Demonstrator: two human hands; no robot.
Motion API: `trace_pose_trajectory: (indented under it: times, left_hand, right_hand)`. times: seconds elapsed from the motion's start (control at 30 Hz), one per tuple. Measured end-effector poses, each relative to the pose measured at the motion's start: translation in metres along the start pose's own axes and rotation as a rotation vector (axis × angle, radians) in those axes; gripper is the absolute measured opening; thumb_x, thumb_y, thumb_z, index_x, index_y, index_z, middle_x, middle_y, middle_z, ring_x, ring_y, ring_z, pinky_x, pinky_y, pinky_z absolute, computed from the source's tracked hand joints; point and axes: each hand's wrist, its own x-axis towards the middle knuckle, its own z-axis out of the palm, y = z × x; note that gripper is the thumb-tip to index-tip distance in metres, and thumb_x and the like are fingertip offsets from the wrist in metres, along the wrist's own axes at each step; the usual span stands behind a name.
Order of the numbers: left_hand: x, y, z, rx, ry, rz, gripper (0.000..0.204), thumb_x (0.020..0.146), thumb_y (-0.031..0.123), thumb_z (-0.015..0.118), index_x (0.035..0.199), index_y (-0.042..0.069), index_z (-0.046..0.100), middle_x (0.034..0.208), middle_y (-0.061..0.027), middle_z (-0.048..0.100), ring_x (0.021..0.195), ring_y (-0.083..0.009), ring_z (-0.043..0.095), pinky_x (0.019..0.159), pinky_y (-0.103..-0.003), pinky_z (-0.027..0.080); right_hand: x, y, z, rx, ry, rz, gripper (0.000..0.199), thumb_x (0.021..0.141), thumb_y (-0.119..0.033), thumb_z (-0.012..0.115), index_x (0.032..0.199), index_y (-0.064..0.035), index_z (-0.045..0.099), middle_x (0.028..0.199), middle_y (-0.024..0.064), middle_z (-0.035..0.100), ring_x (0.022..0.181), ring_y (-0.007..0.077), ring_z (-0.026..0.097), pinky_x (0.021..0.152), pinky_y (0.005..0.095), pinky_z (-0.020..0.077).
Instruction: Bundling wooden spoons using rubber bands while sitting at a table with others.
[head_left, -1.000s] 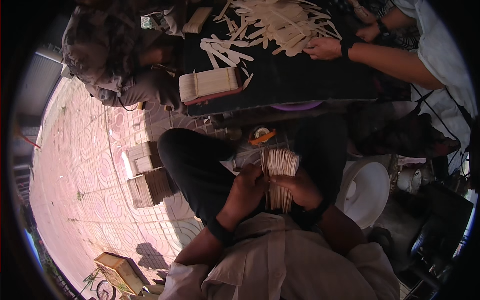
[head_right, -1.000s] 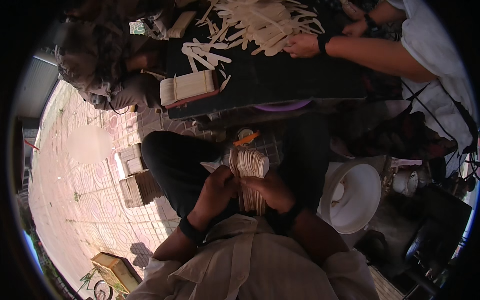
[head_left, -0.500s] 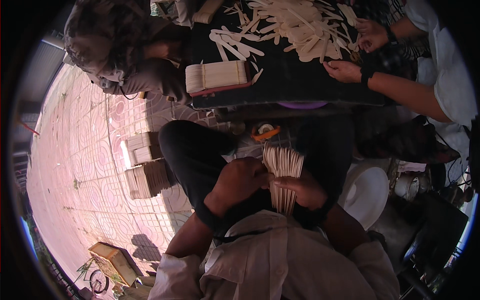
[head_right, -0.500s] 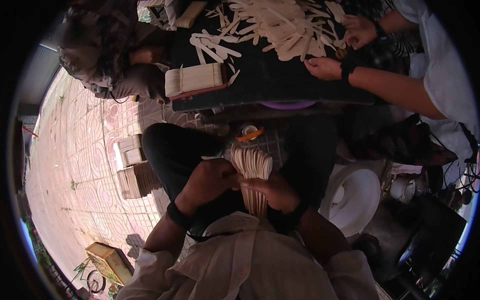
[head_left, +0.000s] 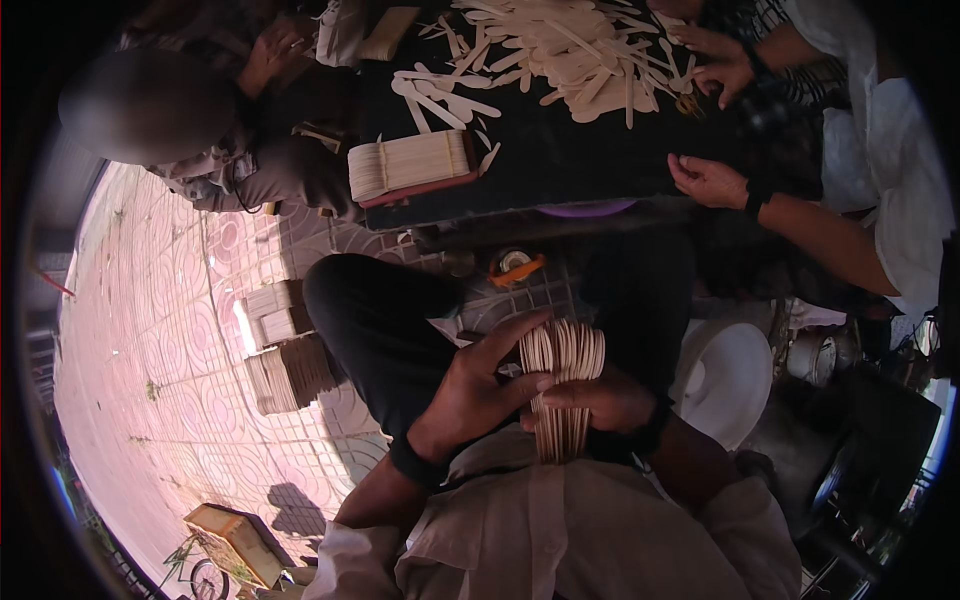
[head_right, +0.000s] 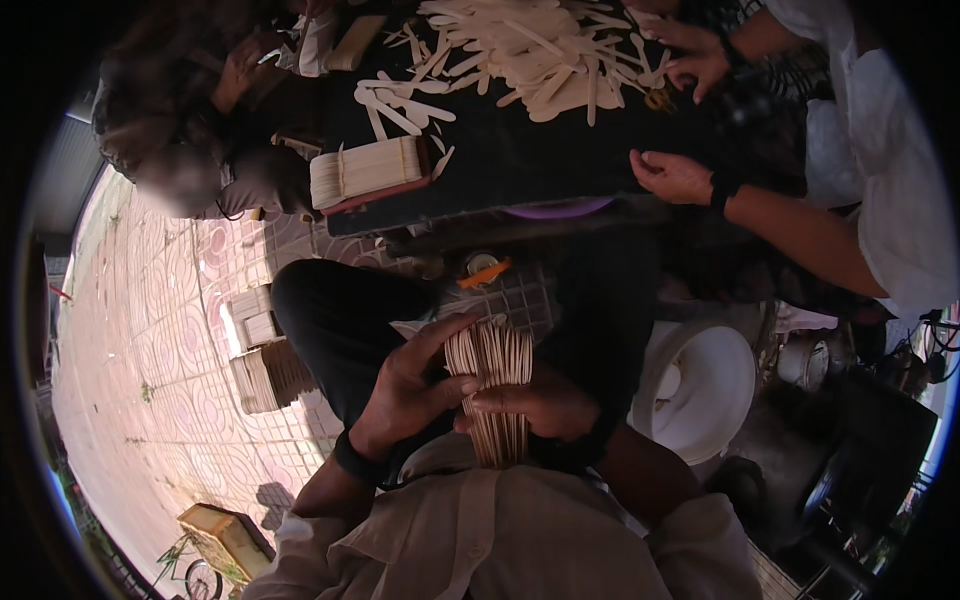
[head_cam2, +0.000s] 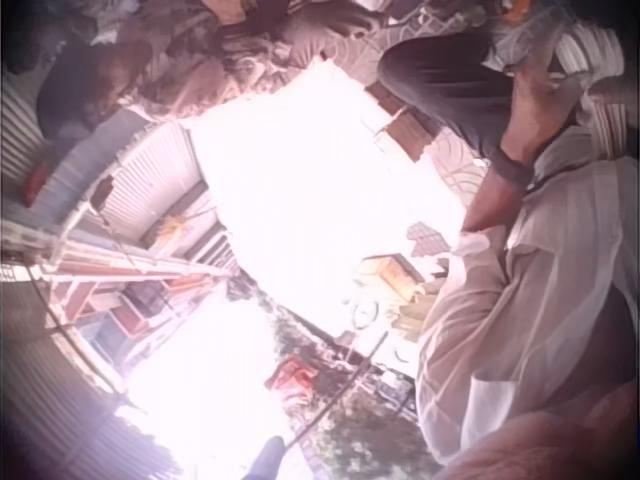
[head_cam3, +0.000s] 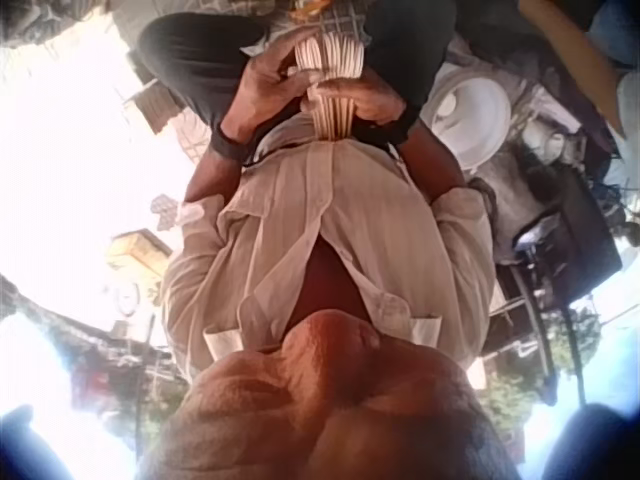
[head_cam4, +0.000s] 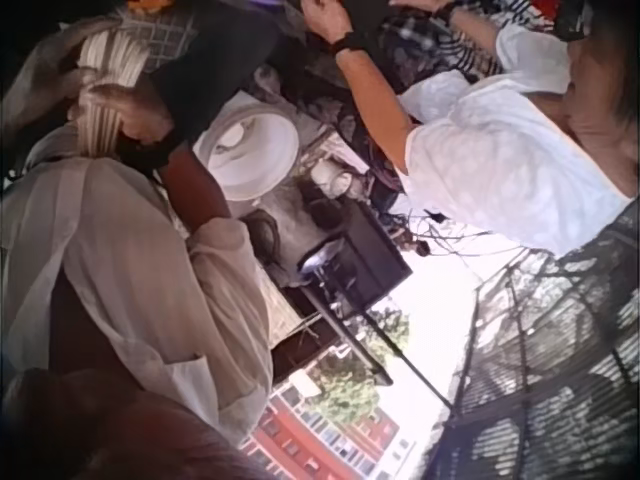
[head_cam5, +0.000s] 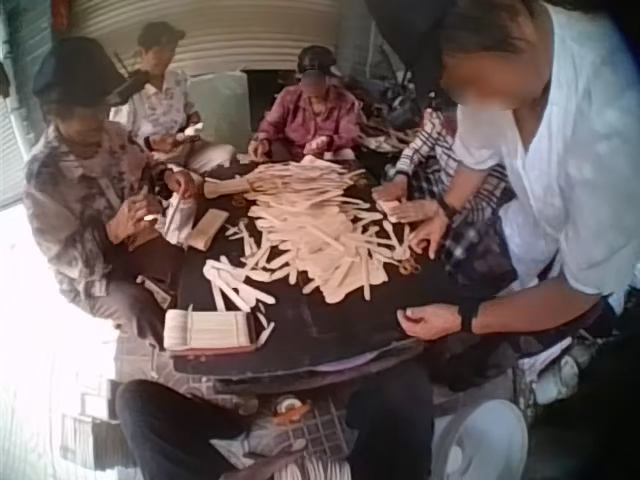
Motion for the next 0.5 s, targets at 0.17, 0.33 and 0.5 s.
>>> trace_pose_trajectory:
  times: [0.17, 0.33, 0.5]
  left_hand:
    - [-0.005, 0.001, 0.013, -0.164, 0.056, -0.021, 0.05, 0.077, 0.004, 0.066, 0.123, 0.003, 0.046, 0.11, -0.0099, 0.055, 0.1, -0.0161, 0.054, 0.086, -0.029, 0.044]
    - [-0.008, 0.008, 0.011, -0.525, 0.024, -0.23, 0.047, 0.078, -0.001, 0.063, 0.121, 0.004, 0.047, 0.102, -0.0058, 0.055, 0.091, -0.0108, 0.055, 0.077, -0.023, 0.047]
    - [-0.003, 0.012, 0.012, -0.403, -0.016, -0.134, 0.045, 0.077, -0.003, 0.063, 0.118, 0.0, 0.048, 0.102, -0.0066, 0.058, 0.087, -0.0104, 0.058, 0.075, -0.023, 0.048]
  right_hand:
    - [-0.003, 0.0, 0.003, -0.045, -0.027, 0.039, 0.046, 0.084, -0.006, 0.055, 0.125, -0.0044, 0.035, 0.103, 0.0101, 0.055, 0.089, 0.0227, 0.062, 0.077, 0.0342, 0.0503]
    - [-0.004, 0.002, 0.006, -0.075, -0.042, -0.023, 0.045, 0.085, -0.007, 0.054, 0.125, -0.004, 0.035, 0.103, 0.0099, 0.055, 0.089, 0.0209, 0.061, 0.077, 0.0321, 0.0502]
    - [-0.006, -0.001, 0.011, -0.139, -0.044, 0.02, 0.041, 0.084, -0.008, 0.056, 0.121, -0.003, 0.038, 0.098, 0.0098, 0.057, 0.087, 0.0191, 0.061, 0.075, 0.0301, 0.0504]
